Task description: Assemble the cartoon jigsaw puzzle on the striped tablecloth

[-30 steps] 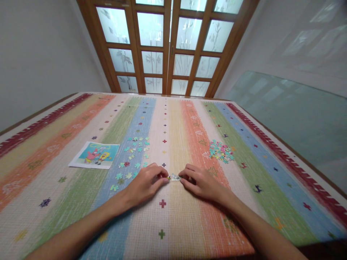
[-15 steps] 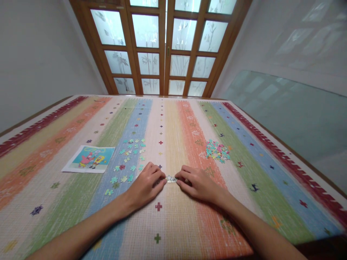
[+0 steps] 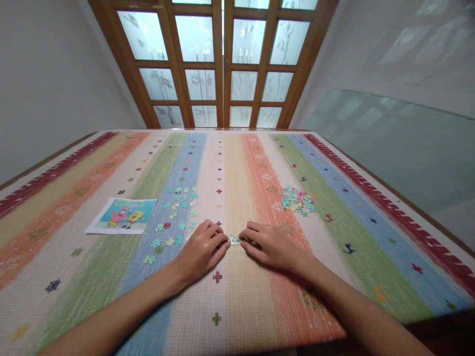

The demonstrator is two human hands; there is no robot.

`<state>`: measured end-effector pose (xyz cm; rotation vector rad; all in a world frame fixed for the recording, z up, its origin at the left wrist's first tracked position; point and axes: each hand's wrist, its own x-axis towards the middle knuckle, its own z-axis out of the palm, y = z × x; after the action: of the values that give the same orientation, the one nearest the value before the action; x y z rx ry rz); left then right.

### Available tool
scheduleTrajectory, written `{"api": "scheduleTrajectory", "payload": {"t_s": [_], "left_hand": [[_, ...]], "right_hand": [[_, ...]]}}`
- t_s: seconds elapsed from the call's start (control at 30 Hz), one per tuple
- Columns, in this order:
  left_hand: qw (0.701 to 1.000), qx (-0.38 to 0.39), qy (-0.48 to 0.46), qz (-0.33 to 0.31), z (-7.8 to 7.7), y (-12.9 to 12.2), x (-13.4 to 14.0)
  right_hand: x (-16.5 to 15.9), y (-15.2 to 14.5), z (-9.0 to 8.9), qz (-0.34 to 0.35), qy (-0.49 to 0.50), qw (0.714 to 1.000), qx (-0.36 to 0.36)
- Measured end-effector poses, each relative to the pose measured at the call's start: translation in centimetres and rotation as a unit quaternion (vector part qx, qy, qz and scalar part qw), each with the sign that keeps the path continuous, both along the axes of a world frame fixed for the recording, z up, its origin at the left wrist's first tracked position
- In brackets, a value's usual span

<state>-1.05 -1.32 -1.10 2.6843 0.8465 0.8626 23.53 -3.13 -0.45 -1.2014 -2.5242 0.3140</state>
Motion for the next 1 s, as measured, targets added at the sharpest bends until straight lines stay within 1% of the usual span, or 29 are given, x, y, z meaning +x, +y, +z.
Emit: {"api": "scheduleTrajectory", "payload": {"t_s": [0.17,0.37,0.5,0.63,0.8,0.9,1.0], "left_hand": [[1.000,0.011,0.012,0.005,0.1,-0.2,-0.1],[1.000,-0.008,-0.006,-0.008,0.1,-0.3,-0.5],[1.000,-0.007,-0.009,-0.010,0.2,-0.3,-0.8],[1.000,0.007,-0.003,0.016,0.5,0.3,-1.6],[0.997,0.008,0.030,0.064,0.6,1.5,-3.6],[0.997,-0.005,0.037,0.069,0.5,2.0,-4.3],[0.998,-0.018,0.032,0.059,0.4,2.0,-4.3]], "right_hand": [[-0.1,0.1,0.1,-0.001,0.000,1.000,0.000],[-0.3,0.1,0.7,-0.005,-0.002,1.000,-0.017],[-0.3,0.0,0.8,-0.008,0.003,1.000,-0.019],[-0.2,0.1,0.5,-0.013,0.015,1.000,-0.020],[-0.2,0.2,0.4,-0.010,0.015,1.000,-0.023],[-0.2,0.1,0.3,-0.012,0.018,0.999,-0.030],[-0.2,0.0,0.3,-0.010,0.015,0.999,-0.026]]}}
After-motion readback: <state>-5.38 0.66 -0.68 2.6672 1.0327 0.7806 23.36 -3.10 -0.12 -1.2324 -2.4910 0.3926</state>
